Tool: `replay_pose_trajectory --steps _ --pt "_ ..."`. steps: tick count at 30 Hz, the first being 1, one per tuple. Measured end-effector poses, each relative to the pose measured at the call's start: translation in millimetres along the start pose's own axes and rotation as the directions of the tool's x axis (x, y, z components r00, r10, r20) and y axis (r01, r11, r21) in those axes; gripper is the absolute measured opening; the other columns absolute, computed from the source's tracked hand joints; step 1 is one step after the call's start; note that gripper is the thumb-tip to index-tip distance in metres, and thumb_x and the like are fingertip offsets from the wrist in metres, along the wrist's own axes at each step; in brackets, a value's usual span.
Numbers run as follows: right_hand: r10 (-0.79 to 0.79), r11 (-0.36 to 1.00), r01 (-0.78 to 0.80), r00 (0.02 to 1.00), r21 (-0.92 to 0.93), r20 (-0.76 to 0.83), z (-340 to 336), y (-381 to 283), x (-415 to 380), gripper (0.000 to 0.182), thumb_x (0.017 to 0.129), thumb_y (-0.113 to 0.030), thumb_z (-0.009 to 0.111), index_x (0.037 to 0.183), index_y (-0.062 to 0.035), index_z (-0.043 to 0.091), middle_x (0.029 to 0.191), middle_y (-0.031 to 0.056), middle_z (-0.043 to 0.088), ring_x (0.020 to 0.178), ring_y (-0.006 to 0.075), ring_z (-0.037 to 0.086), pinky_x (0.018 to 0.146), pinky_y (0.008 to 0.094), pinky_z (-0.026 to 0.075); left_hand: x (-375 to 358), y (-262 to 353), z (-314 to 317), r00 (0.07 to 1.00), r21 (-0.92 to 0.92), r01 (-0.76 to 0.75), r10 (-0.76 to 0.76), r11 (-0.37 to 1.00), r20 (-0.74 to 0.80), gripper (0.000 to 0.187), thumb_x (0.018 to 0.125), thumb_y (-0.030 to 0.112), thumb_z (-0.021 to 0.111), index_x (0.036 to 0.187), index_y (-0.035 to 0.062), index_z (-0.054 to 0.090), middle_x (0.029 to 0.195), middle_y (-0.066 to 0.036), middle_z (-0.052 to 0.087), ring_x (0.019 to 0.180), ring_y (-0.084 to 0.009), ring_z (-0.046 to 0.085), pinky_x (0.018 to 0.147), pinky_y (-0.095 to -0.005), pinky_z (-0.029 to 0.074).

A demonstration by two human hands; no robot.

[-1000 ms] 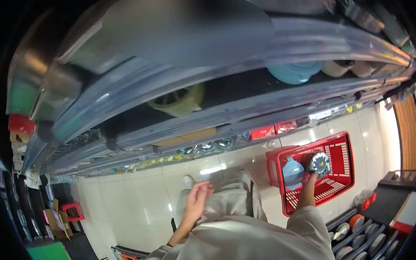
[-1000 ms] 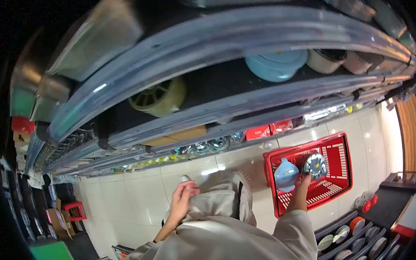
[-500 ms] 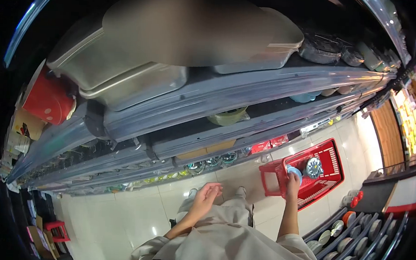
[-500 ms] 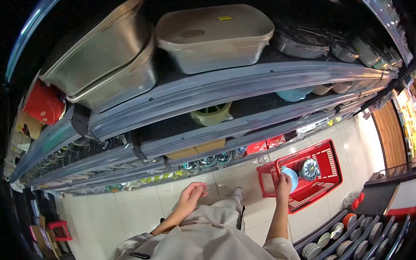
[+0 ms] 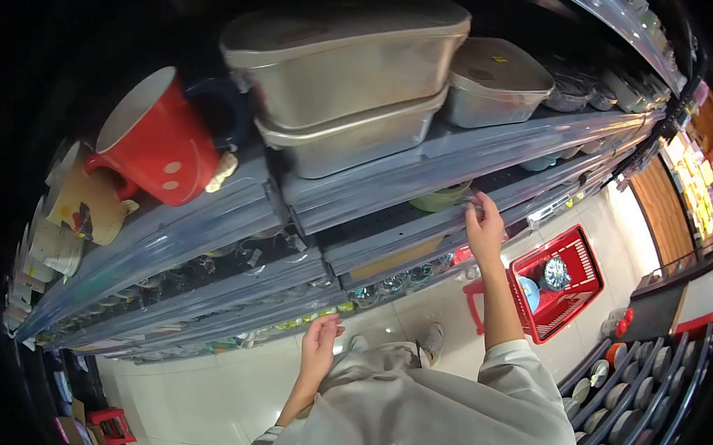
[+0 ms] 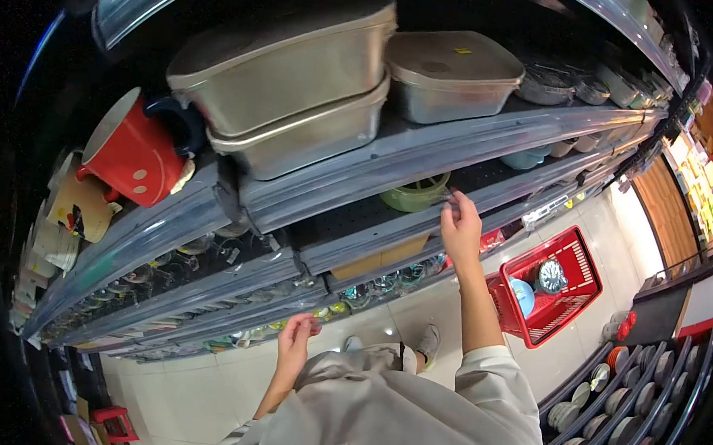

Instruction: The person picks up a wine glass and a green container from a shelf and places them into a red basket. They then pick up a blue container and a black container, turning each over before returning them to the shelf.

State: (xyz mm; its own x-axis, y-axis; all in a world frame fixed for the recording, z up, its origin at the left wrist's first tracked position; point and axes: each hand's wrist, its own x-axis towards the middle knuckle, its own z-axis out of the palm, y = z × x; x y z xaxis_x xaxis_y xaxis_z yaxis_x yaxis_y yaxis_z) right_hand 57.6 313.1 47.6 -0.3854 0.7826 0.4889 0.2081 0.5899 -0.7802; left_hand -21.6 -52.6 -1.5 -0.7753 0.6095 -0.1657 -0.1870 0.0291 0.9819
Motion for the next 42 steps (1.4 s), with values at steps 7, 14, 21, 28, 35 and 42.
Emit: replay_pose_trajectory --steps 7,14,21,28,35,42 --pt "-0.035 0.997 0.027 0.994 -0.078 -0.103 35 -21 -6 0.016 0.092 -0.01 0.051 0.101 0.0034 0.049 0.082 0.016 0.06 0.072 0.0183 0.061 0.064 0.0307 0.048 -2 -2 -27 1.0 -0.019 0.024 -0.024 1.0 -0.004 0.025 0.096 0.014 0.047 0.115 -0.0009 0.053 0.104 -0.011 0.06 0.091 -0.0155 0.059 0.085 -0.0285 0.047" --pt "0.073 0.995 -0.061 0.986 0.083 -0.149 41 -32 -10 0.013 0.095 -0.009 0.045 0.1 0.0025 0.045 0.08 0.012 0.054 0.07 0.018 0.056 0.065 0.0305 0.046 -1 -6 -24 0.998 -0.032 0.037 -0.035 0.999 0.053 0.024 0.096 0.011 0.047 0.115 -0.002 0.052 0.104 -0.01 0.059 0.093 -0.0156 0.059 0.086 -0.0288 0.047" --pt "-0.004 0.981 0.029 0.991 0.19 -0.131 30 -22 -24 0.009 0.096 -0.006 0.04 0.1 0.0015 0.041 0.085 0.0084 0.051 0.075 0.0141 0.053 0.071 0.027 0.044 -1 -5 -1 0.997 0.007 -0.015 0.014 1.0 0.081 0.022 0.096 0.013 0.047 0.111 -0.001 0.055 0.101 -0.01 0.06 0.087 -0.0156 0.061 0.081 -0.0293 0.049" --pt "-0.15 0.95 0.167 0.985 0.265 -0.084 -6 -15 -63 0.008 0.091 0.003 0.042 0.098 -0.0012 0.039 0.088 0.0118 0.051 0.076 0.0154 0.05 0.071 0.0273 0.044 1 -2 35 0.99 -0.052 0.063 -0.056 0.997 0.128 0.022 0.096 0.011 0.047 0.113 -0.0016 0.053 0.103 -0.01 0.06 0.091 -0.015 0.059 0.084 -0.0291 0.047" --pt "-0.275 0.91 0.249 0.961 0.33 0.034 -50 -8 -112 0.018 0.084 0.009 0.046 0.097 -0.0027 0.041 0.089 0.0145 0.052 0.077 0.0227 0.052 0.071 0.0314 0.044 6 -10 87 0.924 -0.413 0.004 0.155 0.911 0.35 0.055 0.093 0.025 0.052 0.138 0.002 0.029 0.129 -0.012 0.044 0.109 -0.0199 0.053 0.093 -0.0358 0.043" --pt "-0.341 0.88 0.246 0.923 0.405 0.18 -82 11 -137 0.017 0.085 0.008 0.044 0.097 -0.0039 0.044 0.091 0.0143 0.053 0.079 0.0252 0.053 0.071 0.0328 0.045 -11 -32 118 0.974 -0.379 0.123 -0.037 0.917 0.225 0.072 0.087 0.05 0.052 0.14 0.0064 0.029 0.14 -0.006 0.038 0.128 -0.0219 0.038 0.105 -0.0404 0.033"
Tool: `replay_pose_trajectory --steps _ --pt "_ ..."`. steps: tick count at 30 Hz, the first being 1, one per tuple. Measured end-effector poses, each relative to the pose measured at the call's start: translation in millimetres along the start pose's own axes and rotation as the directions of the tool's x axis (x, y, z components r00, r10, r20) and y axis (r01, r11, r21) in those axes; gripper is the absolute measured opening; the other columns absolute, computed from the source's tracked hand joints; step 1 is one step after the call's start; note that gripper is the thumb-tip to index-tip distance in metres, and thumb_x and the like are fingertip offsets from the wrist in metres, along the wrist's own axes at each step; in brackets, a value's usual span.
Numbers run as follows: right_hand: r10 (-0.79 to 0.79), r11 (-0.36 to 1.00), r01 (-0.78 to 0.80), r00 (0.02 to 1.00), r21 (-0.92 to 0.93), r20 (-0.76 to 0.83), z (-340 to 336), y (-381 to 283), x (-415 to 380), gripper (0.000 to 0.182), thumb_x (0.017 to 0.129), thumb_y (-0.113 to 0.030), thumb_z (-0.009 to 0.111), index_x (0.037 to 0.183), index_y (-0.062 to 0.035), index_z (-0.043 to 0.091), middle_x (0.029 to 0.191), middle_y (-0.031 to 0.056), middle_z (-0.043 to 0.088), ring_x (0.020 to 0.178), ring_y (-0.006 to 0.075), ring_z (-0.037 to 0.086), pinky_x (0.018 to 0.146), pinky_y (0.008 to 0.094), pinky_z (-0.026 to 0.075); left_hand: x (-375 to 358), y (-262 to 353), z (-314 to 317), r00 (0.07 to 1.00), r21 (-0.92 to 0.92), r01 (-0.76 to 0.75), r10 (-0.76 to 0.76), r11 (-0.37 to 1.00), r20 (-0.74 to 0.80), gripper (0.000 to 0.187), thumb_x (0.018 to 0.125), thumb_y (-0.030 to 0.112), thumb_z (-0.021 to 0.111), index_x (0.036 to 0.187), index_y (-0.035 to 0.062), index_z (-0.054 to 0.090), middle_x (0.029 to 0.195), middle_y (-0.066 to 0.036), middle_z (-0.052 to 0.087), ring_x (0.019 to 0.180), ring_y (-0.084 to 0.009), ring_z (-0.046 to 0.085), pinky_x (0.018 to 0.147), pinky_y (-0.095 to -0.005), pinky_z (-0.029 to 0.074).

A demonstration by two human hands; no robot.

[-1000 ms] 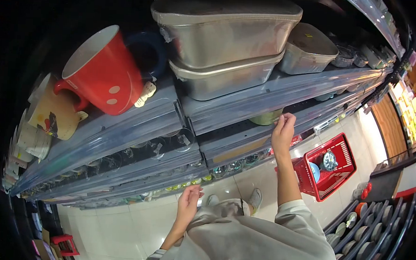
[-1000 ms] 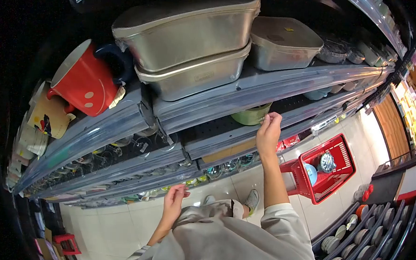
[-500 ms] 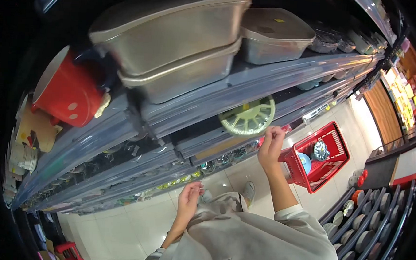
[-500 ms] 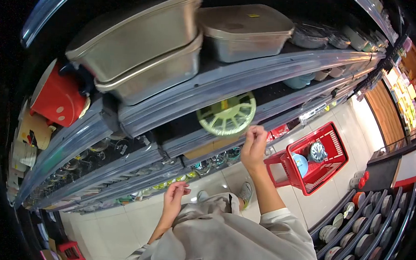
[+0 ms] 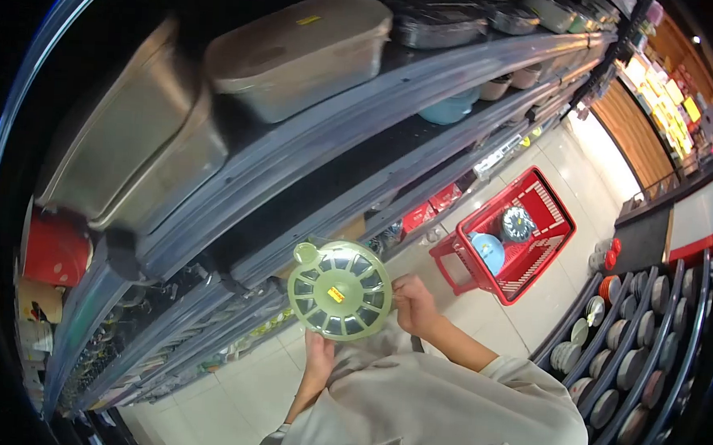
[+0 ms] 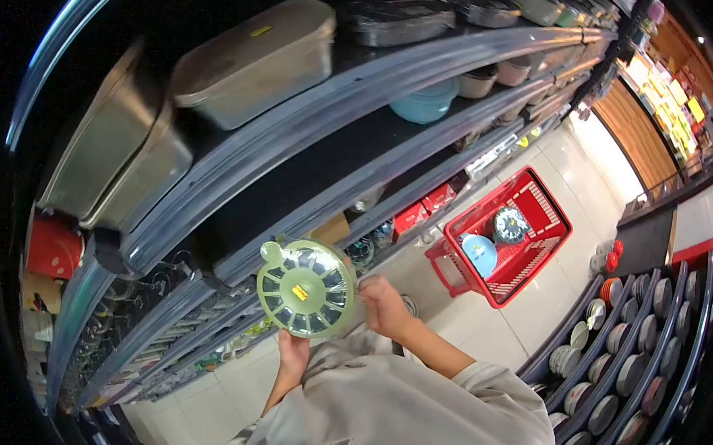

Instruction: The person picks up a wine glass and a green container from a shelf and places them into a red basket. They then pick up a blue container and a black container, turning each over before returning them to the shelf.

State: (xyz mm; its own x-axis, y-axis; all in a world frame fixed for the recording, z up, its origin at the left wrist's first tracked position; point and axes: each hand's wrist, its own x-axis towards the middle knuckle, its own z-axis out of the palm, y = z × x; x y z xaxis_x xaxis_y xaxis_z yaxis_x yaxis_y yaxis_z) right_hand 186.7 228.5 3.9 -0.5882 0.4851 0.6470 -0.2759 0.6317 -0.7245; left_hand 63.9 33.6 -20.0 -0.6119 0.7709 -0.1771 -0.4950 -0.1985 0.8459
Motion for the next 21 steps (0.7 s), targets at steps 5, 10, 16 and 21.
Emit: replay_pose_trajectory --steps 5,10,16,21 --pt "0.158 0.987 -0.157 0.985 -0.03 0.065 -30 -6 -12 0.017 0.081 0.01 0.05 0.094 -0.0011 0.05 0.092 0.0142 0.053 0.087 0.0315 0.053 0.078 0.036 0.045 10 -4 37 0.999 -0.034 -0.032 0.032 0.999 0.007 0.066 0.085 0.04 0.054 0.137 0.0057 0.034 0.135 -0.007 0.043 0.124 -0.0218 0.043 0.103 -0.0396 0.034" --pt "0.413 0.904 -0.4 0.908 0.149 -0.072 -64 0 -20 0.015 0.09 -0.006 0.05 0.104 -0.0009 0.049 0.099 0.0124 0.053 0.091 0.0233 0.053 0.081 0.034 0.044 27 -21 78 1.0 0.075 -0.012 0.013 0.997 -0.009 0.07 0.081 0.041 0.055 0.136 0.0045 0.033 0.133 -0.009 0.044 0.121 -0.0223 0.045 0.1 -0.0391 0.037" --pt "0.745 0.536 -0.635 0.665 0.557 0.042 -101 23 -34 0.026 0.092 -0.015 0.055 0.112 -0.0021 0.045 0.101 0.0059 0.053 0.092 0.0117 0.051 0.079 0.0292 0.044 35 -51 117 1.0 0.232 0.02 -0.021 0.972 0.002 0.083 0.08 0.04 0.062 0.14 -0.0017 0.022 0.136 -0.014 0.036 0.127 -0.0237 0.034 0.106 -0.0369 0.025" --pt "0.809 0.46 -0.745 0.576 0.483 0.116 -135 51 -52 0.03 0.09 -0.016 0.06 0.113 -0.0027 0.045 0.1 0.0042 0.054 0.089 0.0104 0.052 0.078 0.0251 0.043 42 -73 146 0.995 0.263 0.104 -0.102 0.959 -0.021 0.081 0.082 0.039 0.06 0.141 0.0007 0.021 0.138 -0.014 0.034 0.128 -0.0249 0.034 0.106 -0.0377 0.027"
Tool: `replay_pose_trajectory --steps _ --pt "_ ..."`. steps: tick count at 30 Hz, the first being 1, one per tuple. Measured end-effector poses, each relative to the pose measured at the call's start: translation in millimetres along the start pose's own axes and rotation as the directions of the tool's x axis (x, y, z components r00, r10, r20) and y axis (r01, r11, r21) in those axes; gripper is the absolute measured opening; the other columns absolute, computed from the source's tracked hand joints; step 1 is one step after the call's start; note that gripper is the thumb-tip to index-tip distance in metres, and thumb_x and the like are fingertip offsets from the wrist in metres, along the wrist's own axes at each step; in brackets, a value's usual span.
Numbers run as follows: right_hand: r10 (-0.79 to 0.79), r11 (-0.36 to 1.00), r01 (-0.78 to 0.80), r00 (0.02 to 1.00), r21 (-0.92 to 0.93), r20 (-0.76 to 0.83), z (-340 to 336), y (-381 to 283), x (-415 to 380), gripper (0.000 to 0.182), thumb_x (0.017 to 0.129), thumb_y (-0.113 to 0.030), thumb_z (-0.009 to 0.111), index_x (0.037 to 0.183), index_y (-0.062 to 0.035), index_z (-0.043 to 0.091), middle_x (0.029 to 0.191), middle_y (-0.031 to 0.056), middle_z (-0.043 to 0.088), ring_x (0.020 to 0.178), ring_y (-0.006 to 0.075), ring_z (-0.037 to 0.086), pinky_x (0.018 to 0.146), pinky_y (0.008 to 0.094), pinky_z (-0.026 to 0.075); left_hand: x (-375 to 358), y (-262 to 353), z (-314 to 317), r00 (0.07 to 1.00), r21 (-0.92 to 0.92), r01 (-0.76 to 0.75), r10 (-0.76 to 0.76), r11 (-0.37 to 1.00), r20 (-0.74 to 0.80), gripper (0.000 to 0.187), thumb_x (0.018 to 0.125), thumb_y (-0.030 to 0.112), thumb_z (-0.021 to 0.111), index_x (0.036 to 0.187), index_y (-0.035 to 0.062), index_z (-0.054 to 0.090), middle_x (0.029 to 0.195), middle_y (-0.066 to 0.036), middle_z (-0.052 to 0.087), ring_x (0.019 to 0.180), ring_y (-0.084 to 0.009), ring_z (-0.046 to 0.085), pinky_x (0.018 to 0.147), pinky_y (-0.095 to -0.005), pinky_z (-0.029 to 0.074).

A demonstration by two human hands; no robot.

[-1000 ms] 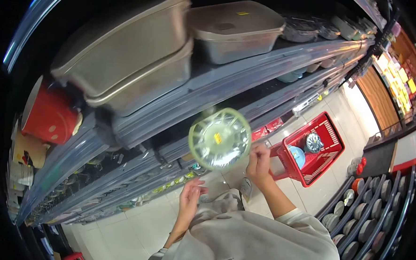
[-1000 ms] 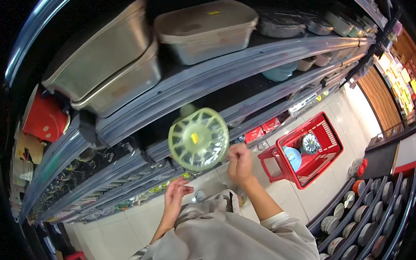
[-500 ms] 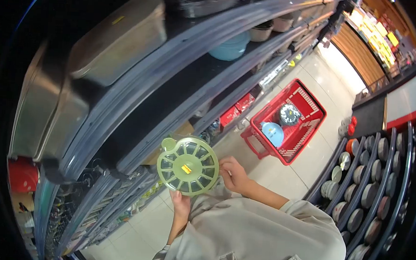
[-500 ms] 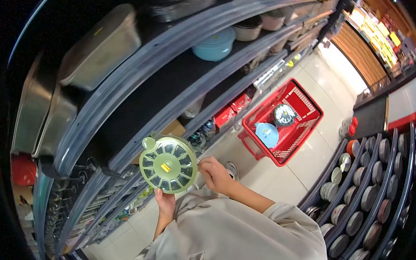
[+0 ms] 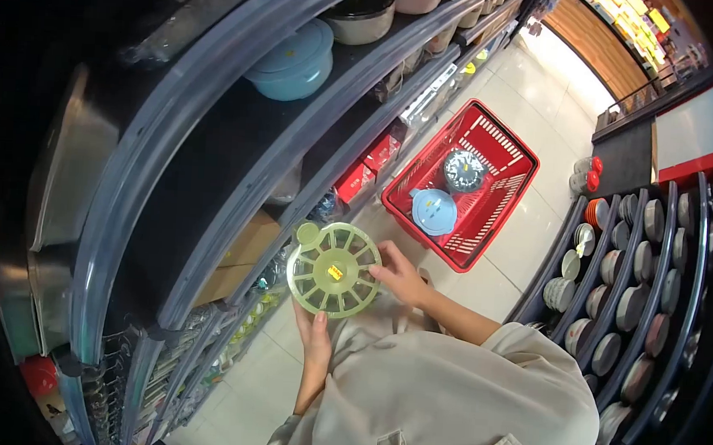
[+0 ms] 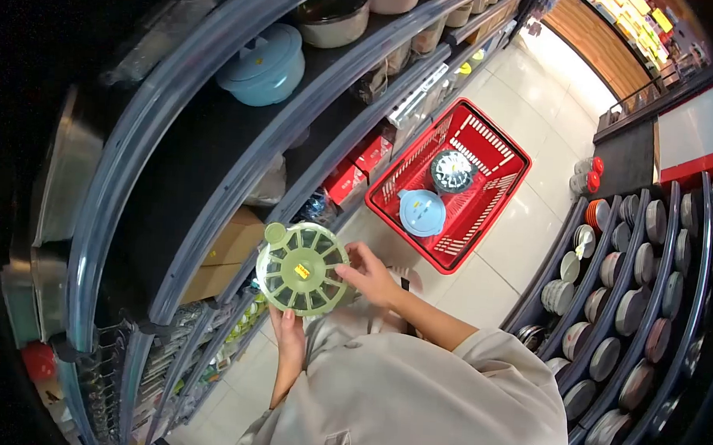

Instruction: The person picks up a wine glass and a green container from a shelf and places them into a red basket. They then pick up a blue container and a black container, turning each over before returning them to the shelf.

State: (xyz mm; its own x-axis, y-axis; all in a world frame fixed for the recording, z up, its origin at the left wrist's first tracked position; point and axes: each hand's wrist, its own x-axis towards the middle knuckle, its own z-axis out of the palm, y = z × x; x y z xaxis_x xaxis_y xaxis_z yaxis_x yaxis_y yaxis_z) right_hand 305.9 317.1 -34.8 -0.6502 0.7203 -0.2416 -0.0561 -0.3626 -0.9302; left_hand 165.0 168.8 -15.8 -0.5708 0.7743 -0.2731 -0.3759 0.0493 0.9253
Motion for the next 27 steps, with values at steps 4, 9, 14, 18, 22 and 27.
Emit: replay_pose_trajectory --steps 4,9,14,18,22,27 --pt "0.101 0.993 -0.096 0.993 0.075 -0.068 -42 18 3 0.031 0.091 -0.02 0.057 0.114 -0.0033 0.045 0.101 0.0044 0.054 0.092 0.0109 0.052 0.081 0.0267 0.043 8 5 39 0.987 -0.069 0.074 -0.063 0.995 0.145 0.081 0.089 0.028 0.056 0.146 0.0038 0.004 0.137 -0.018 0.036 0.123 -0.0274 0.042 0.101 -0.0403 0.037" --pt "-0.022 0.906 0.268 0.803 0.327 -0.596 -102 25 12 0.034 0.092 -0.03 0.053 0.113 -0.0053 0.042 0.101 0.0057 0.053 0.09 0.0139 0.054 0.075 0.0288 0.047 18 -4 56 0.988 0.071 0.033 -0.044 0.997 0.146 0.069 0.093 0.018 0.05 0.145 0.0055 0.005 0.124 -0.018 0.046 0.102 -0.0258 0.057 0.089 -0.0387 0.047" --pt "-0.002 0.938 0.277 0.604 0.207 -0.797 -175 42 37 0.042 0.091 -0.038 0.055 0.113 -0.006 0.038 0.089 0.0057 0.052 0.067 0.0126 0.052 0.059 0.0259 0.044 21 -10 50 0.998 0.105 0.002 -0.008 0.994 0.059 0.064 0.094 0.021 0.05 0.143 0.0047 0.013 0.118 -0.017 0.05 0.096 -0.0256 0.059 0.086 -0.0381 0.049" --pt "0.078 0.948 0.226 0.522 0.226 -0.849 -224 61 63 0.05 0.09 -0.045 0.055 0.109 -0.0024 0.037 0.085 0.0088 0.054 0.067 0.0143 0.055 0.06 0.0266 0.047 20 -9 47 1.0 0.068 0.005 -0.005 0.998 0.004 0.06 0.094 0.016 0.048 0.143 0.0033 0.016 0.117 -0.017 0.051 0.097 -0.0253 0.058 0.088 -0.0374 0.048" --pt "0.121 0.929 0.241 0.518 0.28 -0.847 -260 81 89 0.052 0.089 -0.047 0.055 0.108 -0.0016 0.037 0.089 0.0116 0.056 0.07 0.0166 0.057 0.058 0.0291 0.049 17 -9 45 0.999 0.078 0.02 -0.017 0.997 -0.04 0.056 0.095 0.013 0.046 0.142 0.0025 0.018 0.116 -0.017 0.051 0.098 -0.0249 0.058 0.09 -0.0363 0.047" --pt "0.133 0.952 0.204 0.391 0.227 -0.911 -271 90 114 0.054 0.088 -0.048 0.056 0.107 -0.0021 0.036 0.086 0.011 0.055 0.065 0.0181 0.058 0.054 0.0295 0.05 18 -4 41 0.997 0.086 0.005 0.001 0.996 -0.078 0.055 0.095 0.015 0.047 0.141 0.0022 0.02 0.116 -0.016 0.051 0.098 -0.0242 0.058 0.09 -0.0369 0.047"
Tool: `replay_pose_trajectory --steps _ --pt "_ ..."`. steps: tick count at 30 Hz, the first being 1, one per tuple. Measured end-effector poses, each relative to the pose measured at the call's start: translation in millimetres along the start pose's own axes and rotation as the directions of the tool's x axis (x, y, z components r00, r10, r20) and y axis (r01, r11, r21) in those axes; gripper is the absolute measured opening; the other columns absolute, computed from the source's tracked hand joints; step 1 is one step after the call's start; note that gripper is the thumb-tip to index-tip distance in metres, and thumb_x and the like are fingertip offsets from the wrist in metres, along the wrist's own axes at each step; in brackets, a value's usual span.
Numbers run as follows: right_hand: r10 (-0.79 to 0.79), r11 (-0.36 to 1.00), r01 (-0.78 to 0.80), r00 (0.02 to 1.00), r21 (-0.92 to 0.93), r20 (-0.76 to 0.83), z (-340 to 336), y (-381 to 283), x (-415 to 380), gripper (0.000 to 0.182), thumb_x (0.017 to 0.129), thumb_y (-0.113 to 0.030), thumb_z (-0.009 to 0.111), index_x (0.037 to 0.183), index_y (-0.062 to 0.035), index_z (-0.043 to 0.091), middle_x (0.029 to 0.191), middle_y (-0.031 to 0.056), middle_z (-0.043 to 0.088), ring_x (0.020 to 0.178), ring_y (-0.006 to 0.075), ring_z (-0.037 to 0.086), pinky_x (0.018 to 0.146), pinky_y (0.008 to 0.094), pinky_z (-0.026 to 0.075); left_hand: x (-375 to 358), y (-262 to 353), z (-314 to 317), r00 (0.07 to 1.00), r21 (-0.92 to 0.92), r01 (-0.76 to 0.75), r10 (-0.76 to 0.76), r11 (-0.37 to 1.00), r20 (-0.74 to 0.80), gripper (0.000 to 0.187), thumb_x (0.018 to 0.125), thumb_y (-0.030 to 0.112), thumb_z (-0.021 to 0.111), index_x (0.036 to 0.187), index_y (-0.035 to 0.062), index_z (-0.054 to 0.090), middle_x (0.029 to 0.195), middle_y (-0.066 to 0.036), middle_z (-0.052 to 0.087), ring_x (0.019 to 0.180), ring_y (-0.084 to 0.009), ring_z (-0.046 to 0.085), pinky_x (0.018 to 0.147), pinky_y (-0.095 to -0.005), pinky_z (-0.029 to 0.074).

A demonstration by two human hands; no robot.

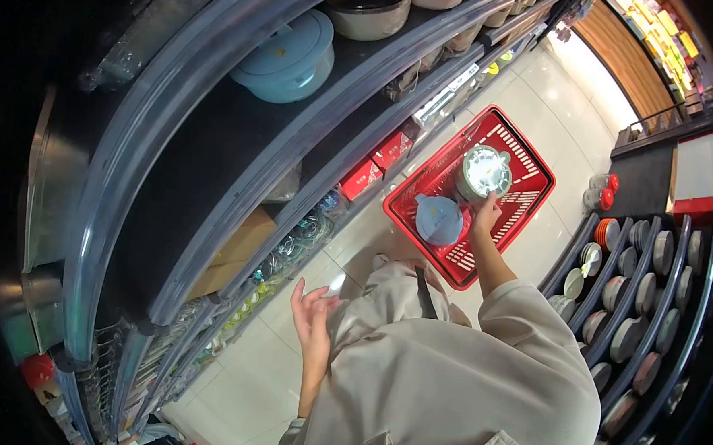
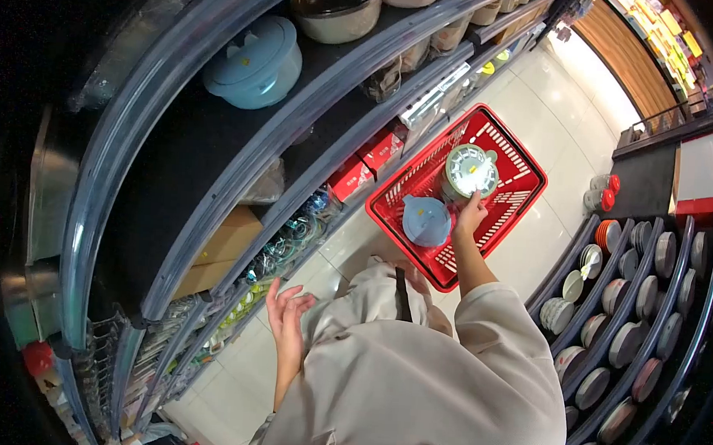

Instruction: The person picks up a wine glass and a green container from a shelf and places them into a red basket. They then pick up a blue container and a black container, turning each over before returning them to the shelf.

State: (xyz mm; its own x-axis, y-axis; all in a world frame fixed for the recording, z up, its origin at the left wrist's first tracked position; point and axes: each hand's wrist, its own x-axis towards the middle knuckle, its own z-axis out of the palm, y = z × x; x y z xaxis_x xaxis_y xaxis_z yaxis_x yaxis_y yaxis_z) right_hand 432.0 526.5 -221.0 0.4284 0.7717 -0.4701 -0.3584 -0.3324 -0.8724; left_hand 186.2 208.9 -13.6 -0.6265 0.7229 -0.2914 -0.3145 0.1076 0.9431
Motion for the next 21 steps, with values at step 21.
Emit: replay_pose_trajectory --steps 21 --pt "0.019 1.0 -0.019 1.0 0.005 -0.013 -4 16 20 0.055 0.089 -0.044 0.056 0.116 0.0002 0.036 0.087 0.0127 0.056 0.064 0.0191 0.058 0.056 0.0297 0.051 38 -1 10 0.995 0.072 0.037 -0.043 0.997 0.091 0.05 0.098 0.027 0.042 0.137 -0.0012 0.027 0.116 -0.019 0.051 0.097 -0.0258 0.058 0.088 -0.037 0.046"
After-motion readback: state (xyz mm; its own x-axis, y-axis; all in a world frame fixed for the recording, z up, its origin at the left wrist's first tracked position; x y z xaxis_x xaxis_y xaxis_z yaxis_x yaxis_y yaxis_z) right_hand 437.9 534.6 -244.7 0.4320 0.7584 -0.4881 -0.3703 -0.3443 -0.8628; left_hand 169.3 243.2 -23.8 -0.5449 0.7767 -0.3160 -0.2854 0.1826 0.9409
